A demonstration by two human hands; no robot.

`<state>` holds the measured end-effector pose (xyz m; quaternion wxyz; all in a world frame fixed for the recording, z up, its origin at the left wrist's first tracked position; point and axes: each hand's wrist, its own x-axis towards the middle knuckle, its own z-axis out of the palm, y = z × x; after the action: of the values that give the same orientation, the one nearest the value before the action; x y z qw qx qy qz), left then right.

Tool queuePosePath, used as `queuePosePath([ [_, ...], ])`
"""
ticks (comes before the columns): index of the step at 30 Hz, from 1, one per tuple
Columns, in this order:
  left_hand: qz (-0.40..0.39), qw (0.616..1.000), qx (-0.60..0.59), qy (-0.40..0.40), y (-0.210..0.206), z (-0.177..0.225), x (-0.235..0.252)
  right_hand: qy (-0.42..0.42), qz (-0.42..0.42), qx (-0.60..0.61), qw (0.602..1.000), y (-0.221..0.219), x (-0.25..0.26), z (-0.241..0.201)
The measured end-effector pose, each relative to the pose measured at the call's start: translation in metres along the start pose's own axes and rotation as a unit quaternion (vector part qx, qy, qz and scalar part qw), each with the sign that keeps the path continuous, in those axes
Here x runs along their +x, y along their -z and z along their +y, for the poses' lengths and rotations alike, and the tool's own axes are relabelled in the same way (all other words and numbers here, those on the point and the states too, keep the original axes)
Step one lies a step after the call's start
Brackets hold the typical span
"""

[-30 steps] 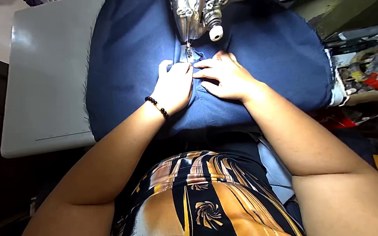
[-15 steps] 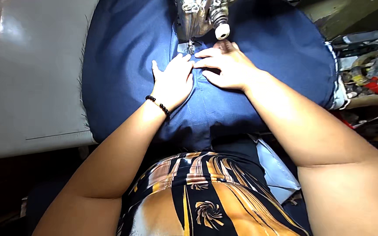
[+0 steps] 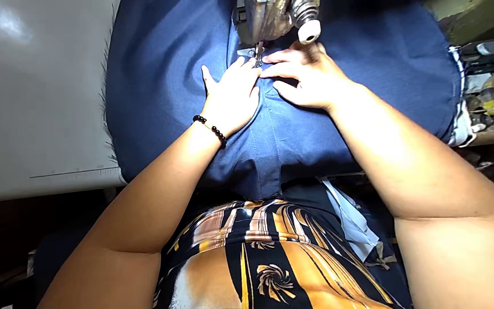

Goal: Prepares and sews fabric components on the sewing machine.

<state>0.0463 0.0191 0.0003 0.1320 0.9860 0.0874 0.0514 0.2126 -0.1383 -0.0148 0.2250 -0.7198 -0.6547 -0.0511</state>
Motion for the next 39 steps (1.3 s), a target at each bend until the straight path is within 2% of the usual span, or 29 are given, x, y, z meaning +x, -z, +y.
queuePosePath([
  [8,0.003,1.000,-0.011,-0.007,0.000,-0.004,0.003,-0.014,-0.010,-0.006,1.000,-0.001,0.003,0.000],
  [11,-0.045,0.999,0.001,-0.017,0.012,-0.003,-0.001,-0.037,-0.077,-0.055,0.995,0.023,-0.002,-0.024],
  [12,-0.068,0.997,0.017,-0.017,0.018,0.003,-0.008,-0.046,-0.075,-0.044,0.995,0.033,-0.009,-0.040],
  [14,-0.063,0.997,0.048,-0.015,0.022,0.019,-0.029,-0.094,0.031,0.068,0.993,0.045,-0.033,-0.078],
  [15,-0.053,0.997,0.048,-0.009,0.018,0.028,-0.041,-0.133,0.104,0.175,0.970,0.044,-0.048,-0.096],
  [17,-0.036,0.999,0.035,0.015,0.001,0.038,-0.058,-0.225,0.185,0.369,0.883,0.032,-0.072,-0.120],
  [19,-0.013,0.999,0.020,0.026,-0.011,0.040,-0.064,-0.289,0.181,0.433,0.834,0.020,-0.083,-0.110],
  [22,-0.005,1.000,0.013,0.017,-0.013,0.034,-0.064,-0.292,0.137,0.515,0.794,0.029,-0.077,-0.072],
  [23,-0.008,1.000,0.020,0.014,-0.013,0.032,-0.063,-0.276,0.125,0.506,0.807,0.031,-0.074,-0.063],
  [24,-0.008,1.000,0.027,0.009,-0.013,0.031,-0.061,-0.246,0.104,0.467,0.843,0.032,-0.072,-0.060],
  [26,-0.013,0.999,0.037,-0.001,-0.011,0.029,-0.059,-0.151,0.035,0.319,0.935,0.036,-0.074,-0.069],
  [28,-0.020,0.999,0.034,-0.013,-0.010,0.026,-0.058,-0.069,-0.006,0.172,0.983,0.033,-0.089,-0.098],
  [31,-0.025,0.999,0.031,-0.029,-0.010,0.022,-0.055,0.000,0.003,0.044,0.999,0.012,-0.128,-0.126],
  [34,-0.029,0.999,0.035,-0.030,-0.009,0.021,-0.055,0.011,-0.044,0.008,0.999,-0.012,-0.153,-0.127],
  [39,-0.026,0.998,0.041,-0.035,-0.010,0.020,-0.054,0.025,0.067,-0.108,0.992,-0.051,-0.158,-0.120],
])
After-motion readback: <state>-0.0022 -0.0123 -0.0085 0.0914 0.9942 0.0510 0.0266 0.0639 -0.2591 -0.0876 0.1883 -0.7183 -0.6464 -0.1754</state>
